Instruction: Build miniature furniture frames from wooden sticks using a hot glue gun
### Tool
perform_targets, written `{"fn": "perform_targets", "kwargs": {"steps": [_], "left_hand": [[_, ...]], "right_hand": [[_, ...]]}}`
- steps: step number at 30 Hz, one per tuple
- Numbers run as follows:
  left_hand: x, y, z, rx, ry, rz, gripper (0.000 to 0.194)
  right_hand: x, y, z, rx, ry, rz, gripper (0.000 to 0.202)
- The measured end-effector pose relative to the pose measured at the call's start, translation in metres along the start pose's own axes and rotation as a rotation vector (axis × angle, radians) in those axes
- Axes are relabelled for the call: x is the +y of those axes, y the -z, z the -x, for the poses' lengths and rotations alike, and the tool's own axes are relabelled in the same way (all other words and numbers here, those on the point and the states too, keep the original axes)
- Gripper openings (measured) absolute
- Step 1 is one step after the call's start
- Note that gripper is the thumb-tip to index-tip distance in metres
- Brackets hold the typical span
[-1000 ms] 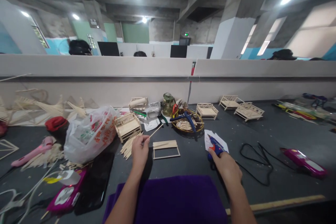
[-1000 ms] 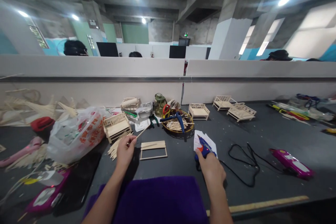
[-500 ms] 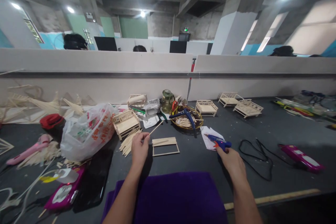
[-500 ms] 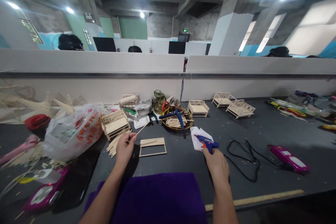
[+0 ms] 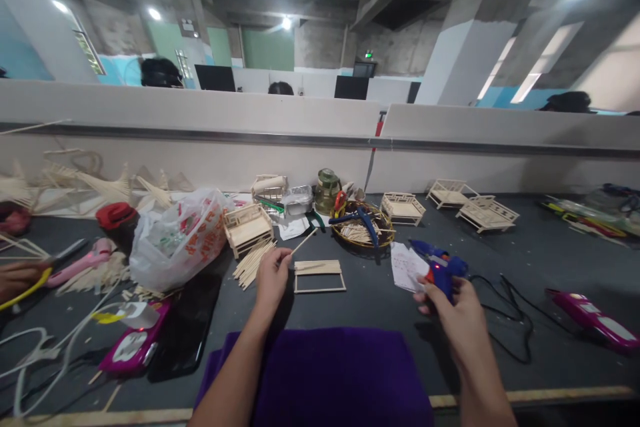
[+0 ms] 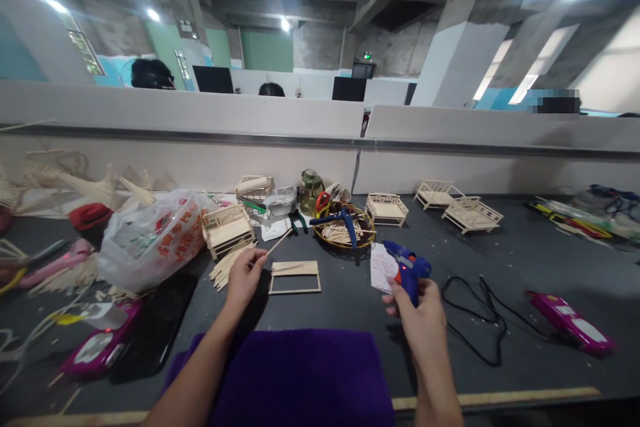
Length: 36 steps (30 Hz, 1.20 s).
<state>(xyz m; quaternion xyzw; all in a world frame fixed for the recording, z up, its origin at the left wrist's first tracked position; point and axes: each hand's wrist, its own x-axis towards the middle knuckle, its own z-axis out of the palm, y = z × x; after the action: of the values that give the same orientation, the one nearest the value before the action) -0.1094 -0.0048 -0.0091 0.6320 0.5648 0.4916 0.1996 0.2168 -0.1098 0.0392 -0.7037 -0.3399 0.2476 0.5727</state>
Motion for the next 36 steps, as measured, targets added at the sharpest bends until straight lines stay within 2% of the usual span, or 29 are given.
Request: {"fn": "perform_targets", "kwargs": {"steps": [2,6,9,12,15,20,24,29,36], "left_hand": [[-0.001,-0.001,0.000,0.011,0.055,0.068,0.021],[-0.004,-0.004,-0.001,0.019,0.142,0.178,0.023],[-0.007,-0.005,-0.002,0.030,0.174,0.212,0.023],[-0.006,-0.006,-0.002,0.054,0.200,0.266,0.025],[-0.004,-0.007,-0.003,0.069,0.217,0.327,0.023],[-0.002,-0.007,-0.002,0.080,0.262,0.403,0.021],[0.000,-0.007,-0.001,0.086,0.296,0.441,0.021],[0.003,-0.008,-0.001,0.083,0.290,0.446,0.021],[0.005,-0.007,-0.002,0.065,0.289,0.423,0.024]], "right_hand": [[-0.008,-0.025,0.010,-0.116,0.066,-0.205,0.052],[-0.008,-0.075,0.027,-0.295,0.081,-0.323,0.040],[0.001,-0.091,0.033,-0.394,0.020,-0.374,0.040],[0.008,-0.084,0.031,-0.430,0.020,-0.319,0.040],[0.012,-0.069,0.025,-0.448,0.045,-0.136,0.044],[0.030,-0.056,0.021,-0.418,0.044,0.066,0.053],[0.043,-0.055,0.027,-0.426,0.010,0.091,0.057],[0.047,-0.058,0.035,-0.415,-0.004,0.057,0.059],[0.048,-0.064,0.029,-0.278,0.059,-0.047,0.054]]}}
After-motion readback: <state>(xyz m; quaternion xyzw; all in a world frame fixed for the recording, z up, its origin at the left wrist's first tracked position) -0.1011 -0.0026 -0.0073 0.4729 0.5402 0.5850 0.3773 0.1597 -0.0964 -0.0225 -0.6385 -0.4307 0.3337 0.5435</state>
